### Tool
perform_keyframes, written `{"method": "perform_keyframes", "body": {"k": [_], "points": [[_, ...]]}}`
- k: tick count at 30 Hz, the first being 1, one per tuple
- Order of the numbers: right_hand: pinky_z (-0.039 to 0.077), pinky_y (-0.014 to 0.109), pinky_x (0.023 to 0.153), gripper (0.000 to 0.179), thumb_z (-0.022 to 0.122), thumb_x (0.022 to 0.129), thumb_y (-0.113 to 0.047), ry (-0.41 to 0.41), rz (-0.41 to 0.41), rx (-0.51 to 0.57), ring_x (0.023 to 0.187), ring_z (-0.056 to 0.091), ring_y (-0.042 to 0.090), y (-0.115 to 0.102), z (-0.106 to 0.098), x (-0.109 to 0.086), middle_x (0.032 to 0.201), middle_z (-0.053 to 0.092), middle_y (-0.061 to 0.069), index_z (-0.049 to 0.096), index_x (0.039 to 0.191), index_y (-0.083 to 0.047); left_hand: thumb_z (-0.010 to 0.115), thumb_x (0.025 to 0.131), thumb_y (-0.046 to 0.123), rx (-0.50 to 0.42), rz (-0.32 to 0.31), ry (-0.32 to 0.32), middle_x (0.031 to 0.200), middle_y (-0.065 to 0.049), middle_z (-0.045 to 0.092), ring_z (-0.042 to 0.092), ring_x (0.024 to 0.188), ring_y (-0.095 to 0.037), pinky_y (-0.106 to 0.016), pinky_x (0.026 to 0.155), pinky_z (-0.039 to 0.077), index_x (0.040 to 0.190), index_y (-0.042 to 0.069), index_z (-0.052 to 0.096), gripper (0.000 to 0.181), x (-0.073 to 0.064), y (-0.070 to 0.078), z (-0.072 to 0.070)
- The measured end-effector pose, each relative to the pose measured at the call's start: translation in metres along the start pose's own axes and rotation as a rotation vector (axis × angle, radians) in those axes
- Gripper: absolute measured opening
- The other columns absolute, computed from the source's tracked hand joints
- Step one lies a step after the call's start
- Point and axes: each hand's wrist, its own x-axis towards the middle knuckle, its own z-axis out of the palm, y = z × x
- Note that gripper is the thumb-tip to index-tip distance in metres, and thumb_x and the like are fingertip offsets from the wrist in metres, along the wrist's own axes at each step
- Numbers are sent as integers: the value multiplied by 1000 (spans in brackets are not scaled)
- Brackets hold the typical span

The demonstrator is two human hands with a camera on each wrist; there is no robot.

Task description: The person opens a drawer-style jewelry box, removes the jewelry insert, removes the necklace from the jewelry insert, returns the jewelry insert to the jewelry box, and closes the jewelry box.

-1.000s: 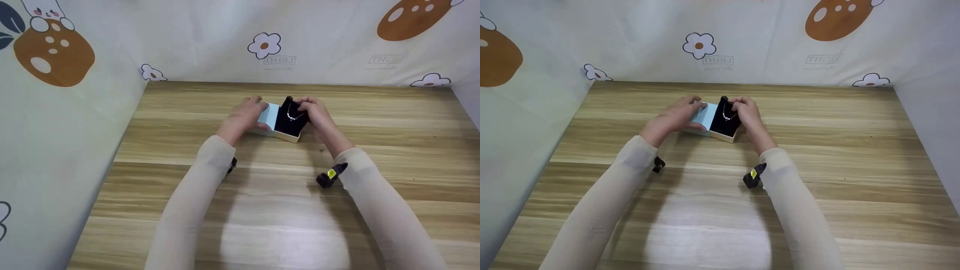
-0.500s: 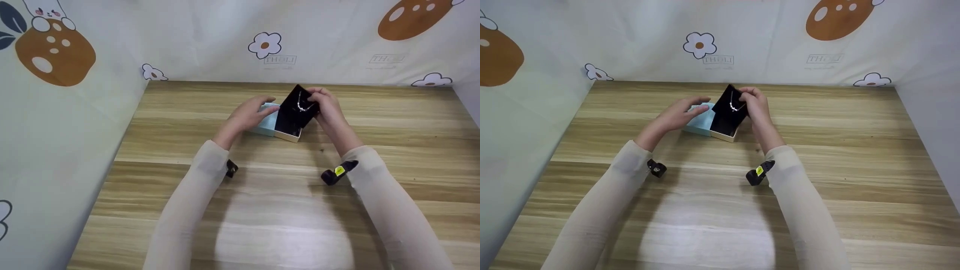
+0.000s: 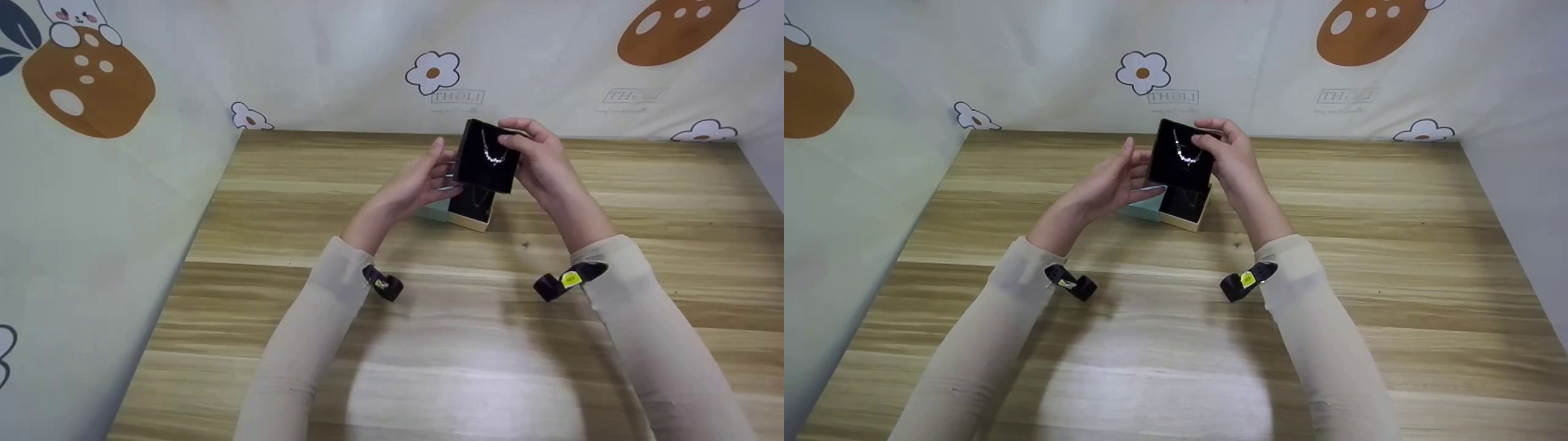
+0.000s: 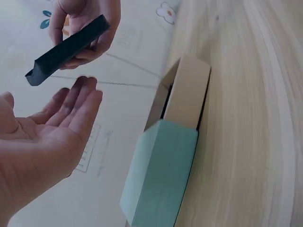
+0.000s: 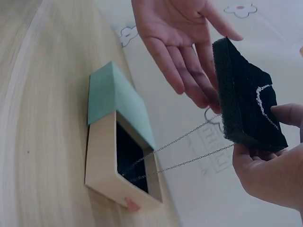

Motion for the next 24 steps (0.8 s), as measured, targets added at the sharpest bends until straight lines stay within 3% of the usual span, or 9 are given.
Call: {"method": "perform_keyframes", "body": {"k": [7, 11, 15, 18, 24], "points": [[54, 24, 80, 17, 56, 96, 3, -55, -15, -85, 97, 61, 16, -5, 19, -9, 107, 60, 6, 65, 101, -11, 22, 107, 48, -124, -49, -174, 146, -22, 48, 52, 134, -40, -51, 115, 39, 153, 13, 33, 59, -8, 2, 10], [52, 25, 85, 22, 54, 97, 1, -76, -57, -194, 106, 57, 19, -4, 30, -14, 112, 58, 4, 66, 101, -16, 33, 106, 40, -168, -84, -224, 141, -18, 52, 50, 136, -42, -45, 111, 46, 148, 11, 36, 51, -12, 3, 14], [49, 25, 87, 20, 57, 96, -2, -71, -102, -301, 106, 55, 18, -3, 38, -19, 110, 63, -1, 67, 103, -18, 46, 102, 14, -208, -87, -226, 133, -15, 55, 45, 138, -45, -35, 99, 55, 144, 9, 39, 43, -14, 3, 18], [45, 24, 92, 19, 58, 96, -3, -63, -138, -368, 107, 55, 17, -4, 41, -22, 109, 65, -3, 66, 106, -17, 51, 97, -6, -198, -73, -214, 135, -16, 52, 46, 137, -44, -28, 92, 58, 147, 8, 35, 55, -15, 2, 21], [45, 22, 96, 21, 56, 97, -3, -47, -244, -441, 109, 58, 15, -9, 44, -29, 113, 64, -1, 60, 116, -12, 52, 93, -16, -177, -42, -76, 146, -24, 47, 52, 133, -41, -36, 105, 51, 148, 2, 34, 61, -15, 5, 29]]}}
